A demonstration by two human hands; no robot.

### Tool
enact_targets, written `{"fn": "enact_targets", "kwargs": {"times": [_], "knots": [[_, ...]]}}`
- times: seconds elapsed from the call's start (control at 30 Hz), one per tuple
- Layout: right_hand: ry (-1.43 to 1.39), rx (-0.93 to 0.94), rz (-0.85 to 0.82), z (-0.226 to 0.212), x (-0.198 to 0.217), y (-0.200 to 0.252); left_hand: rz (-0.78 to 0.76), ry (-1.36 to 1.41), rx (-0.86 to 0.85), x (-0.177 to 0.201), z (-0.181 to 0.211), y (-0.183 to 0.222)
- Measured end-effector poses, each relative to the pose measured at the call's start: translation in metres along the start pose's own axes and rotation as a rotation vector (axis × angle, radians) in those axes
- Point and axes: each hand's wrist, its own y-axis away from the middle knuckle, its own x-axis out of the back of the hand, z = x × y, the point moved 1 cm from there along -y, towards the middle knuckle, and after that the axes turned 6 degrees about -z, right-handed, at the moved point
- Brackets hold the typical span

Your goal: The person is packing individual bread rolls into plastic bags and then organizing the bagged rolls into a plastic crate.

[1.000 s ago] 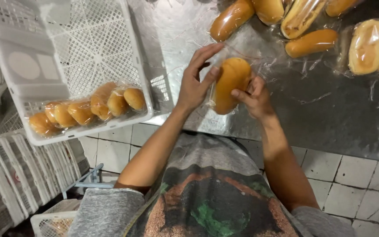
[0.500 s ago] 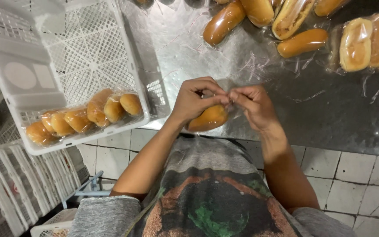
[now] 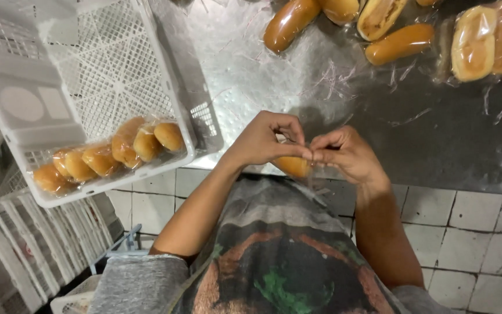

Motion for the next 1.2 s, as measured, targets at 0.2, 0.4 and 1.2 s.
{"fn": "enact_targets", "kwargs": {"times": [0.2,0.4,1.2], "knots": [[-0.04,-0.06,-0.203,0.013,0.004,-0.001,-0.266,-0.062,0.073,-0.005,0.012,-0.003],[-0.136,0.65,-0.545,0.022,0.155,0.053,0.376,0.029,0.056,0.029,-0.018,0.02],[0.535,0.476,0.742,0.091,0.051,-0.038,0.78,-0.039,0.043,0.012,-0.094,-0.012]]}}
